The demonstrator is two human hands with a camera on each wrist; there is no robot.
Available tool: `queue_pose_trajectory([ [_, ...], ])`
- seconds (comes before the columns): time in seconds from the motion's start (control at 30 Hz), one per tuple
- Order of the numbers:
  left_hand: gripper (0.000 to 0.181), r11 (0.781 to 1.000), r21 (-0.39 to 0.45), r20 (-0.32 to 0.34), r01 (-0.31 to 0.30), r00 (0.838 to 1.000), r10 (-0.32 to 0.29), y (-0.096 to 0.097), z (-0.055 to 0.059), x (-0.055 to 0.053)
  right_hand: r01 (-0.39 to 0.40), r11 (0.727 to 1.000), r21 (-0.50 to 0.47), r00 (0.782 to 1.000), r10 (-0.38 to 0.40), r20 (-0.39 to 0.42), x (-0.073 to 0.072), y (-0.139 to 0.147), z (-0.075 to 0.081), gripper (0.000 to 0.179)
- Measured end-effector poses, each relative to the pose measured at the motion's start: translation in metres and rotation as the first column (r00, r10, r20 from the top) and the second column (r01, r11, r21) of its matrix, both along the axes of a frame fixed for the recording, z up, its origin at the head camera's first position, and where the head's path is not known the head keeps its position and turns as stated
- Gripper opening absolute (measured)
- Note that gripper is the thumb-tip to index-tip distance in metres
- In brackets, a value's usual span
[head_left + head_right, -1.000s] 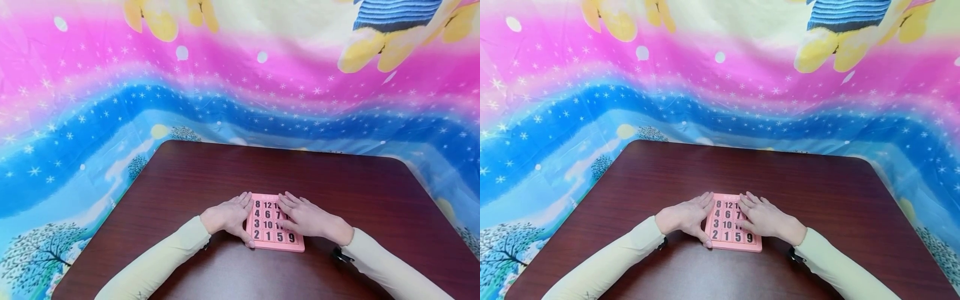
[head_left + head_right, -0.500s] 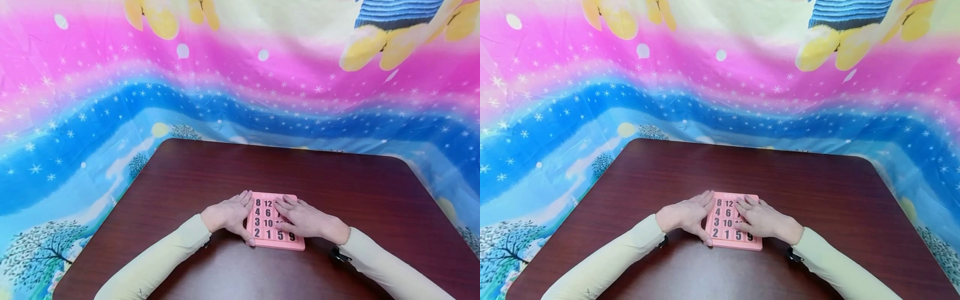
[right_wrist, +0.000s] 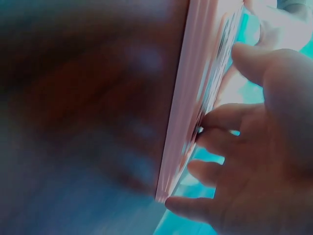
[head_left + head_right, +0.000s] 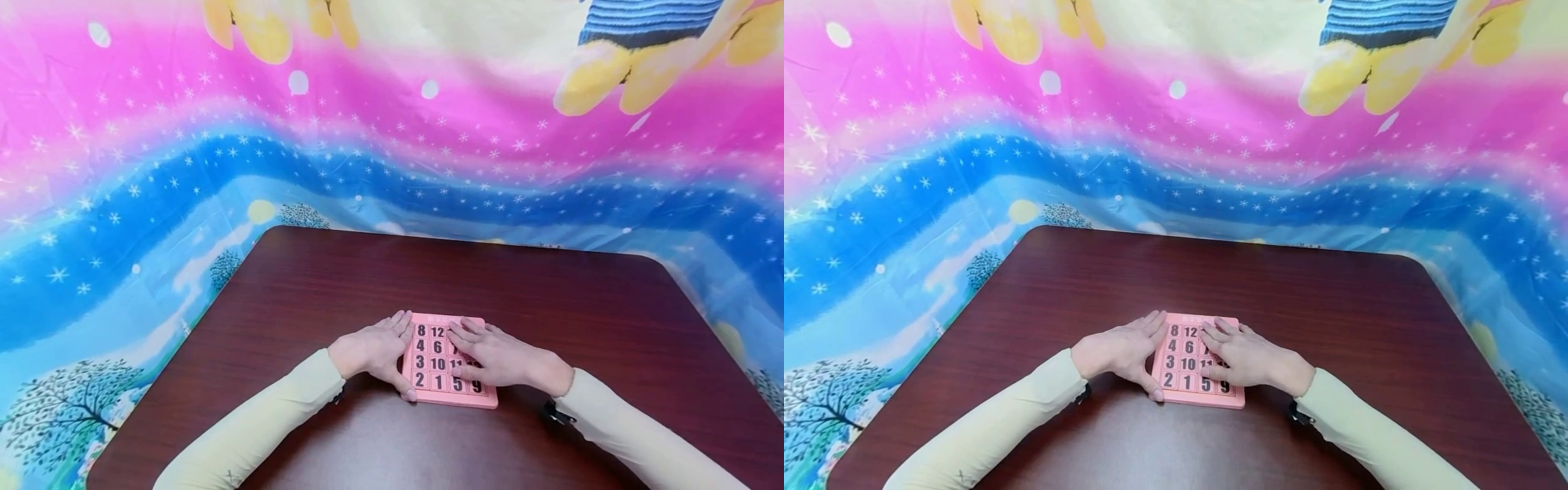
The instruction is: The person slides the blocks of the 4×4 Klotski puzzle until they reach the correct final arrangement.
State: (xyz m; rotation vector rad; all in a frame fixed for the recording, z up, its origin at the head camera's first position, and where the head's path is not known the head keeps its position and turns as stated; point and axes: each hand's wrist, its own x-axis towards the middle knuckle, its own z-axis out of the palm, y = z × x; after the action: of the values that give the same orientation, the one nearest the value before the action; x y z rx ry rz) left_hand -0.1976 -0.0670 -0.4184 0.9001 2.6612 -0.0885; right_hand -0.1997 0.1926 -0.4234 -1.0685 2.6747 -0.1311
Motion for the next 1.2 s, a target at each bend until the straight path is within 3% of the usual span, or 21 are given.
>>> queue_pose_trajectory([
  [0.23, 0.131, 1.000, 0.003, 0.007, 0.000, 1.000, 0.000, 0.002, 0.000, 0.000, -0.002, 1.000, -0.002, 1.000, 0.002, 0.019, -0.004, 0.009, 0.001, 0.074],
  [0.7, 0.132, 1.000, -0.007, 0.008, 0.000, 1.000, 0.000, 0.001, -0.001, -0.001, 0.027, 1.000, -0.003, 1.000, -0.027, 0.005, 0.002, 0.033, 0.005, 0.072],
  [0.97, 0.133, 1.000, 0.010, 0.008, -0.002, 1.000, 0.002, 0.000, -0.001, 0.000, 0.017, 0.998, -0.068, 1.000, -0.018, -0.020, 0.001, 0.016, 0.008, 0.069],
  [1.2, 0.132, 1.000, 0.013, 0.003, 0.000, 1.000, 0.000, 0.000, -0.001, 0.000, -0.021, 0.998, -0.057, 1.000, 0.022, 0.009, -0.002, -0.009, 0.008, 0.072],
])
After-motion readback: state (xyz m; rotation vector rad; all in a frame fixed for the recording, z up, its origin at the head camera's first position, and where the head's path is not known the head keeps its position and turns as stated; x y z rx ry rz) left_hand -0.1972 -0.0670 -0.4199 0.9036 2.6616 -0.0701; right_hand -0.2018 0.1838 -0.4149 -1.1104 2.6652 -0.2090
